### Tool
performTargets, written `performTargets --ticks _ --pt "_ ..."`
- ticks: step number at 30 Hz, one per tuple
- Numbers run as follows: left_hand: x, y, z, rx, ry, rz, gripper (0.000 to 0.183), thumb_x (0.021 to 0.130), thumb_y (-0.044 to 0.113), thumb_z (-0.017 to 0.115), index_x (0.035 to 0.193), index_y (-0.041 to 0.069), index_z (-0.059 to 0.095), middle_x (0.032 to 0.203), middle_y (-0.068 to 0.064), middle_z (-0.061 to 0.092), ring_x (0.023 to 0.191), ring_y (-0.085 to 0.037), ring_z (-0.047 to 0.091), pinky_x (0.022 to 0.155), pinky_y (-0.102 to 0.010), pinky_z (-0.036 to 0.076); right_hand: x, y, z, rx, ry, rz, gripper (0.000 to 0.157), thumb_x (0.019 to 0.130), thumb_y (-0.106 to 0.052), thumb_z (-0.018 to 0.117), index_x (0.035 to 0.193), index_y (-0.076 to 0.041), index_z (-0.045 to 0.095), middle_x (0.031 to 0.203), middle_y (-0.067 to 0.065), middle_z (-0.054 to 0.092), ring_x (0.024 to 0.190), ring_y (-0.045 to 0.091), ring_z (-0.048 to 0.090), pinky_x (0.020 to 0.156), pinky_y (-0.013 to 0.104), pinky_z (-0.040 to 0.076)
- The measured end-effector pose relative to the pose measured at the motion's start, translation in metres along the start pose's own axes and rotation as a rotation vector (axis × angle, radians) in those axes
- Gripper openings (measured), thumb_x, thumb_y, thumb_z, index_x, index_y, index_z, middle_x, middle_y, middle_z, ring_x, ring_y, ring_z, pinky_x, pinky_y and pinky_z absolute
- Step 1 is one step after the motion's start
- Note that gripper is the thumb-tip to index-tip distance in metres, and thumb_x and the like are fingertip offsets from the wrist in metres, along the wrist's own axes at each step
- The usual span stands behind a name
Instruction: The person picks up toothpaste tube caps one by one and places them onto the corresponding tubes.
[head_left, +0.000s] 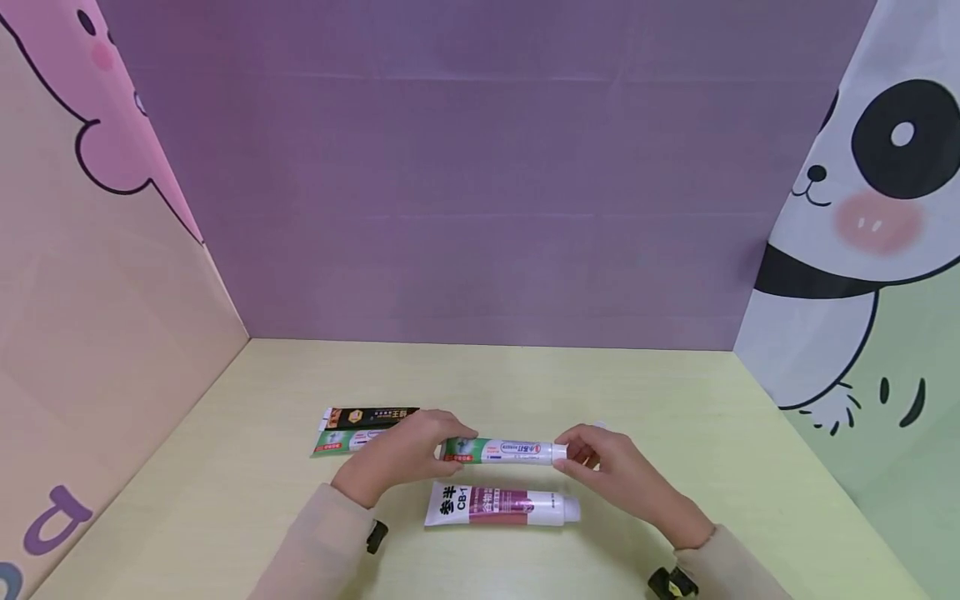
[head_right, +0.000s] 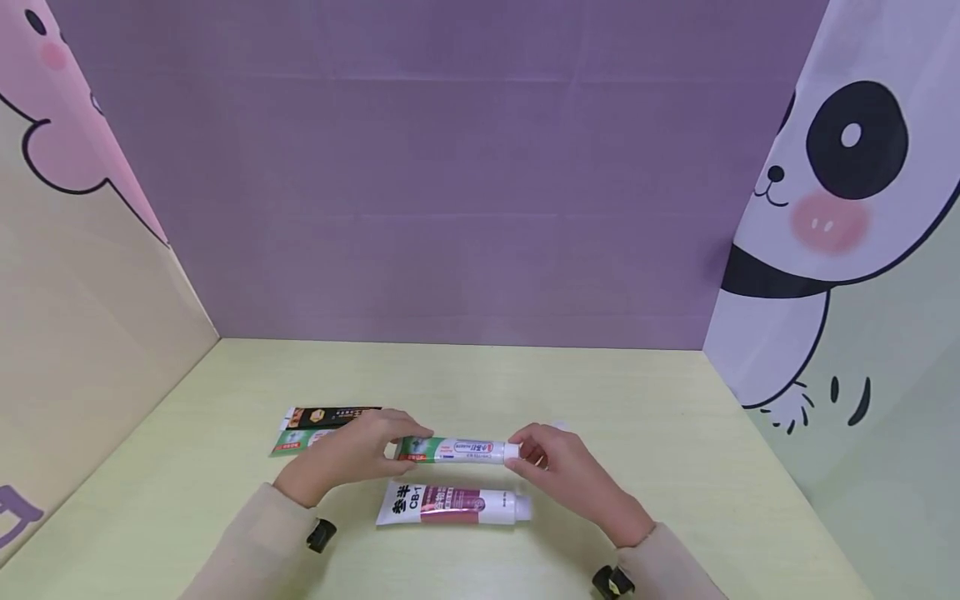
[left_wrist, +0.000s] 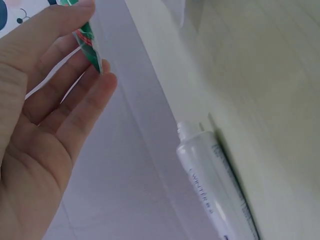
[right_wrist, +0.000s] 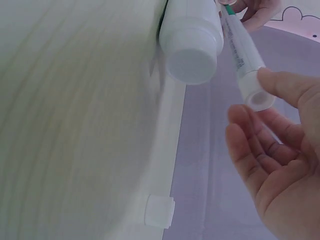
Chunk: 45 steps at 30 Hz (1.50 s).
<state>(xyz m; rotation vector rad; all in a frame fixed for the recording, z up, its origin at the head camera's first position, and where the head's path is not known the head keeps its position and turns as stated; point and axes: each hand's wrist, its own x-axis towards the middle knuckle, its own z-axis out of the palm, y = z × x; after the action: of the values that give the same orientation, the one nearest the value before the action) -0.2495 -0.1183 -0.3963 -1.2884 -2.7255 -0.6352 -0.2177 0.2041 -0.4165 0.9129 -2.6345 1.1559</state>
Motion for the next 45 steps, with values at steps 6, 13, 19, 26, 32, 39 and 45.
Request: performTargets --ticks 6,13,19,26,32,39,45 --pt "0.003 -0.001 0.006 -0.035 -0.042 -0.051 0.039 0.086 0.012 0.079 0.123 0.002 0.070 0.119 -0.009 0.069 0.104 -0.019 0.064 0.088 -0.030 0.054 0.002 -0.001 0.002 -0.038 -0.083 0.091 0.015 0.094 -0.021 0.072 0.104 -0.010 0.069 0.084 -0.010 0.064 0.076 0.006 0.059 0.067 0.025 0.053" --pt "0.005 -0.002 0.013 -0.076 -0.072 -0.080 0.036 0.087 0.012 0.079 0.120 0.001 0.072 0.117 -0.009 0.070 0.102 -0.017 0.064 0.087 -0.028 0.053 0.005 -0.001 0.003 -0.057 -0.128 0.144 0.014 0.093 -0.014 0.071 0.104 -0.006 0.068 0.084 -0.009 0.063 0.076 0.008 0.058 0.068 0.025 0.051" --pt "0.007 -0.001 0.017 -0.111 -0.077 -0.053 0.031 0.087 0.011 0.078 0.117 0.001 0.073 0.113 -0.009 0.072 0.099 -0.015 0.065 0.084 -0.025 0.053 0.007 0.003 0.006 -0.066 -0.156 0.166 0.013 0.094 -0.010 0.070 0.103 -0.003 0.067 0.085 -0.006 0.063 0.076 0.009 0.058 0.068 0.025 0.051" --pt "0.009 -0.002 0.020 -0.098 -0.111 -0.072 0.030 0.088 0.013 0.078 0.116 0.003 0.074 0.112 -0.007 0.072 0.101 -0.015 0.066 0.087 -0.027 0.053 0.008 0.005 0.010 -0.094 -0.201 0.177 0.011 0.093 -0.009 0.071 0.100 -0.003 0.066 0.084 -0.005 0.064 0.076 0.010 0.057 0.067 0.026 0.051" --pt "0.009 -0.002 0.023 -0.118 -0.140 -0.098 0.030 0.089 0.013 0.077 0.117 0.003 0.074 0.114 -0.007 0.072 0.101 -0.014 0.065 0.088 -0.028 0.053 0.007 0.007 0.012 -0.090 -0.229 0.172 0.009 0.093 -0.009 0.071 0.097 -0.005 0.064 0.084 -0.004 0.065 0.076 0.009 0.058 0.067 0.026 0.050" --pt "0.007 -0.004 0.024 -0.161 -0.145 -0.107 0.028 0.090 0.009 0.075 0.118 0.003 0.074 0.115 -0.008 0.072 0.094 -0.011 0.063 0.083 -0.026 0.053 0.007 0.007 0.013 -0.084 -0.242 0.177 0.010 0.092 -0.010 0.072 0.096 -0.005 0.064 0.084 -0.003 0.066 0.076 0.008 0.058 0.067 0.025 0.050" --pt "0.006 -0.003 0.024 -0.147 -0.147 -0.098 0.027 0.092 0.012 0.073 0.119 0.005 0.074 0.116 -0.005 0.072 0.098 -0.010 0.064 0.086 -0.027 0.053 0.007 0.007 0.012 -0.086 -0.253 0.178 0.011 0.092 -0.011 0.072 0.098 -0.004 0.066 0.084 -0.004 0.065 0.075 0.007 0.057 0.066 0.025 0.050"
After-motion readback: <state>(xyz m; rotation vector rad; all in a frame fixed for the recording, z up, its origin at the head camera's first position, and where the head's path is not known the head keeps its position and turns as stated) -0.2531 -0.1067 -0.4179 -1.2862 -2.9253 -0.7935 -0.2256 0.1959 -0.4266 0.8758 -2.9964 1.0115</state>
